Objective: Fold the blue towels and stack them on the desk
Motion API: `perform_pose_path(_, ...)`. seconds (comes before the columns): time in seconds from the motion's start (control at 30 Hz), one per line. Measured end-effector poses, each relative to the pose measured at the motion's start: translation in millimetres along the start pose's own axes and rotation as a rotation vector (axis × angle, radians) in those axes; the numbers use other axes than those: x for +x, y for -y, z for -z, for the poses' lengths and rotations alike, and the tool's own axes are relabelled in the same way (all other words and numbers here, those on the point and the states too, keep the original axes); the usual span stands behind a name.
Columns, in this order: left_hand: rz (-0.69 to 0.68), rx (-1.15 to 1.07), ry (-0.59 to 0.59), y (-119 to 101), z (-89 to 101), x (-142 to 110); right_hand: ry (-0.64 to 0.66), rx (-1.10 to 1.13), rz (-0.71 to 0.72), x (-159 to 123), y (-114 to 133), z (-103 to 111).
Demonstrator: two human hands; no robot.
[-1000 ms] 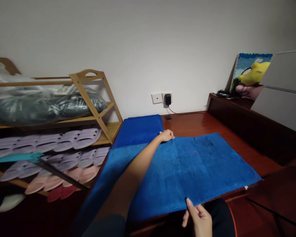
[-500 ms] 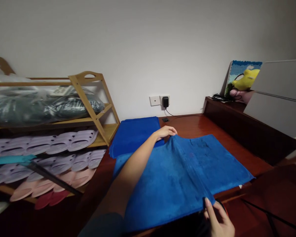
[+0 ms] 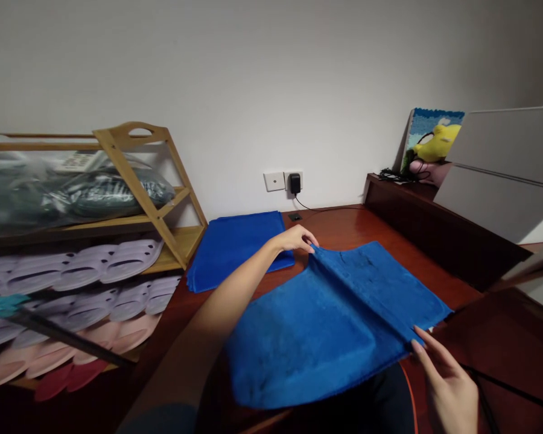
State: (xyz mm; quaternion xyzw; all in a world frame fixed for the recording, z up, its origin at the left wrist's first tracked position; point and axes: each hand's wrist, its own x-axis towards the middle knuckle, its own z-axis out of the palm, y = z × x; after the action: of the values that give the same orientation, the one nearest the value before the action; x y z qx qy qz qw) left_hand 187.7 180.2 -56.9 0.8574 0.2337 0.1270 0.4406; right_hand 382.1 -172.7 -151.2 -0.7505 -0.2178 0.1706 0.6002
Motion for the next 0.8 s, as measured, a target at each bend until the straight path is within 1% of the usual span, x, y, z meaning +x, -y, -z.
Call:
perform_pose_path(0.07,-0.03,0.056,-0.012,-2.9,-0.5,-2.4,0.016,-0.007,0.055,5.2,3.6,0.8)
perform_pose_path(0.17,-0.066,0.136,-0.074,-10.8,0.0,-8.7,0.019,-0.012,0.201,13.0,7.6,-0.5)
perform_pose_path(0.27,-0.092,0.194,-0.154,-22.6,2.5,-17.2,-0.065,-0.142,0.398,23.3,15.6,1.5)
perform_pose_path(0.37,-0.152,0.22,-0.236,-36.9,7.0,-27.0,-0.141,-0.274,0.614,35.6,32.1,8.4)
perform_pose_path(0.47,-0.232,0.243,-0.324,-52.5,12.9,-38.4,-0.151,-0.296,0.762,47.0,55.4,16.5)
perform_pose_path(0.53,-0.275,0.25,-0.355,-63.3,17.3,-47.4,-0.154,-0.3,0.81,52.8,72.1,21.5)
perform_pose_path(0.6,-0.307,0.255,-0.361,-74.7,21.9,-57.5,-0.169,-0.304,0.825,57.1,88.5,26.4)
perform_pose_path(0.7,-0.341,0.294,-0.388,-93.0,28.7,-73.7,-0.193,-0.306,0.815,62.3,111.5,34.3)
perform_pose_path(0.8,-0.381,0.39,-0.445,-112.0,34.3,-89.1,-0.196,-0.296,0.795,66.4,132.8,43.0)
